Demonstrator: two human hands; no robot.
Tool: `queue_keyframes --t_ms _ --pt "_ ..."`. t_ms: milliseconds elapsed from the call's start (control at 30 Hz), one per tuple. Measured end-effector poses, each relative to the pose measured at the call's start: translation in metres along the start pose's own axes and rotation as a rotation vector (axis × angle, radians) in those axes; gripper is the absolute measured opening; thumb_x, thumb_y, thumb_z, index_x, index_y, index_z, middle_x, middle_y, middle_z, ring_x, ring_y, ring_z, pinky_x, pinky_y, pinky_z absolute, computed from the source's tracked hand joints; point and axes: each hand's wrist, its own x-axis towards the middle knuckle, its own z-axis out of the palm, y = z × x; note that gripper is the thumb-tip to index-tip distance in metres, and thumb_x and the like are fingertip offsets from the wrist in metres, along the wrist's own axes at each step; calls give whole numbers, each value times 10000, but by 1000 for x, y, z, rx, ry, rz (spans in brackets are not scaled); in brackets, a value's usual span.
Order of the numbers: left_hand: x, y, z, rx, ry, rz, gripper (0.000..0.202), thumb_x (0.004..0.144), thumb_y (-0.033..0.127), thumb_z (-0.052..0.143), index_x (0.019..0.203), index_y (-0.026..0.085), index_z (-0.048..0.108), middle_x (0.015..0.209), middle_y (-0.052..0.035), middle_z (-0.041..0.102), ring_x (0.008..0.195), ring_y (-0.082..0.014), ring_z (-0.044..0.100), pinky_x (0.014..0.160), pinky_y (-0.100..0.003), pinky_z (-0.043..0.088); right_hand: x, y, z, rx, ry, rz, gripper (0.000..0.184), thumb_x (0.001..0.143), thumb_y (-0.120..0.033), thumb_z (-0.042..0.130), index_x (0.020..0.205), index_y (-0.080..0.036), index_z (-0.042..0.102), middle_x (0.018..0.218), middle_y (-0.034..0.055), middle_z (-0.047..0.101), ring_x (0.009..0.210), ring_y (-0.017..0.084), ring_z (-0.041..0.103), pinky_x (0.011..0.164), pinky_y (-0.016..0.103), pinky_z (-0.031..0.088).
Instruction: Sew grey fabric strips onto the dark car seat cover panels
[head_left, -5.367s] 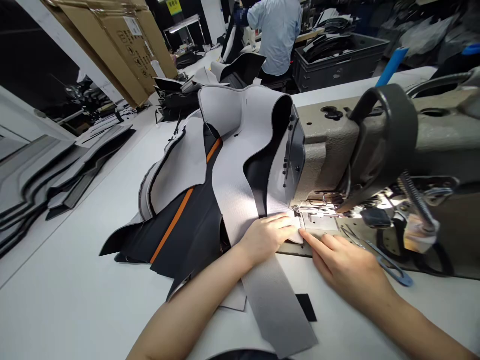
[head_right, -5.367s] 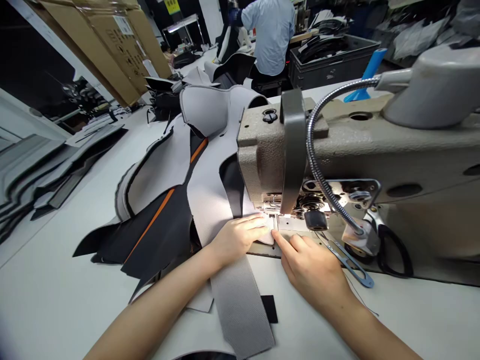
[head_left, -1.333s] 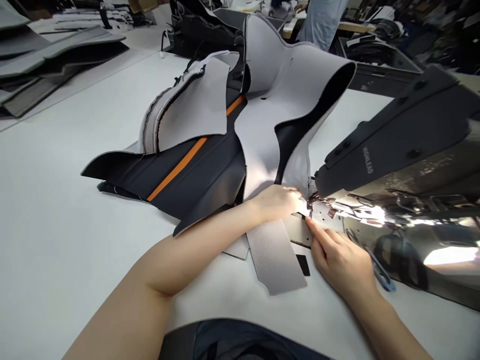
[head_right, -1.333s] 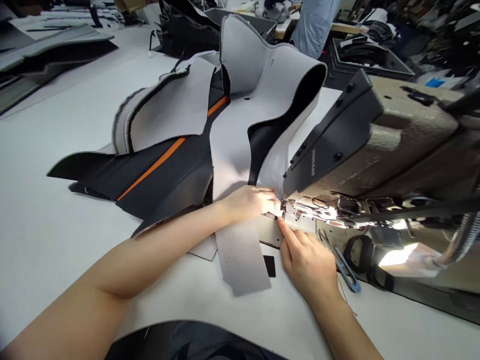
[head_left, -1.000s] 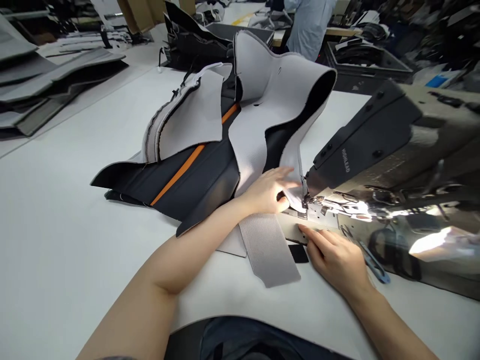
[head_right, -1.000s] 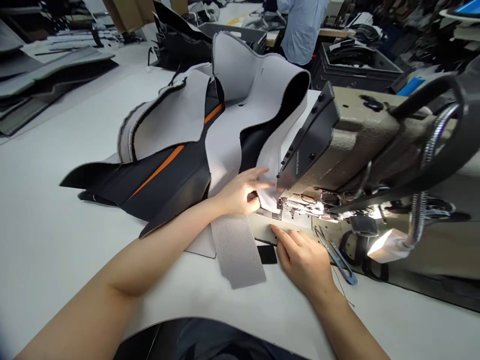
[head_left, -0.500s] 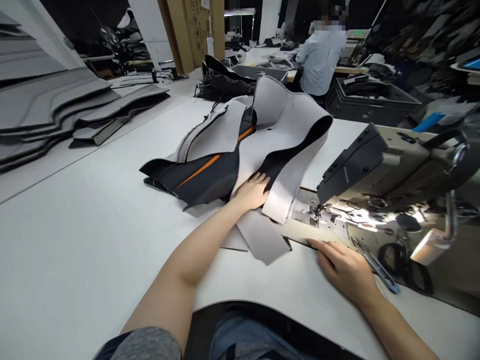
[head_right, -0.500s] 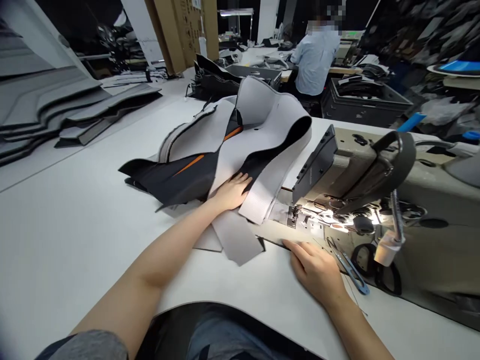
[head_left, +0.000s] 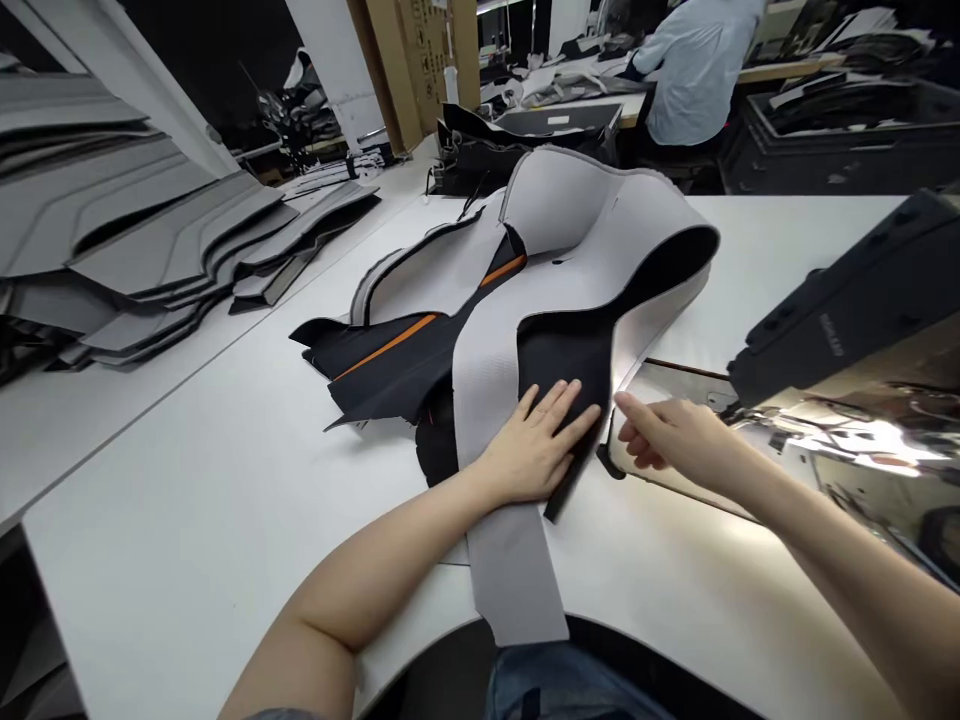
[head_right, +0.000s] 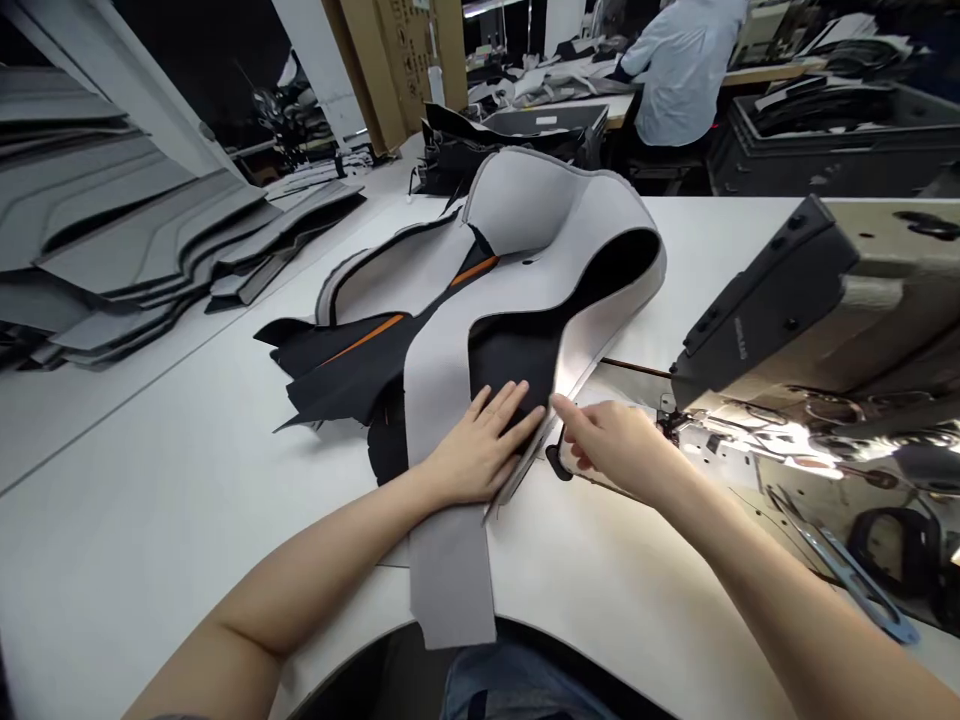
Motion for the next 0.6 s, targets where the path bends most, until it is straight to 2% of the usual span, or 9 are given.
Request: queue_keyframes --t_ms 100,167,267,333,433,500,533,567,600 --pt "0 8 2 24 36 63 560 891 191 384 1429 98 260 1523 -182 174 1419 -291 88 1126 -498 146 8 -22 6 -202 -173 -64 689 860 -659 364 346 -221 504 422 61 572 434 193 585 533 328 487" --pt "-1 9 1 -3 42 47 485 888 163 360 1365 75 365 1462 -182 325 1378 -277 243 1102 -464 229 8 -22 11 -171 -239 -97 658 862 -620 393 345 -223 488 399 52 551 408 193 565 506 330 482" --pt "-3 6 -11 -131 -11 -168 299 895 232 379 1050 116 607 1088 -136 635 1031 -248 580 890 -378 443 -1 -1 23 -19 -189 -143 497 870 -562 418 602 -209 643 576 51 653 572 241 647 548 351 532" --pt "-4 4 -24 -300 -143 -379 360 906 372 391 745 155 628 755 -78 652 736 -212 620 699 -327 476 -11 20 33 218 -75 -155 409 868 -550 449 921 -215 679 849 59 712 876 277 669 718 381 565" --pt "-6 7 -39 -819 -494 -590 601 862 642 350 537 173 540 536 -43 569 503 -175 564 534 -293 454 -28 44 47 717 89 -73 468 862 -534 489 1240 -263 537 1105 58 672 1039 277 624 811 404 563" --pt "-6 13 -38 -1296 -715 -621 675 813 744 316 580 167 577 567 -59 595 503 -180 580 504 -294 466 -37 50 52 883 123 -19 502 887 -535 428 1304 -262 480 1109 76 671 976 282 652 773 411 580" --pt "-5 17 -34 -1526 -757 -629 690 803 759 313 648 159 616 626 -73 628 545 -187 605 520 -299 484 -39 50 54 920 123 -9 520 897 -542 389 1321 -250 467 1089 88 678 945 286 663 760 415 584" --pt "-4 21 -28 -1726 -733 -656 691 802 758 325 731 152 650 693 -85 656 602 -194 628 555 -308 504 -41 50 54 934 126 -7 539 902 -548 361 1333 -238 458 1069 96 684 927 289 668 760 417 583" --pt "-2 25 -22 -1883 -646 -709 668 805 742 361 820 150 670 765 -93 677 671 -201 646 608 -320 521 -42 50 54 925 127 -14 553 901 -552 362 1340 -230 454 1058 100 688 928 290 667 774 414 579"
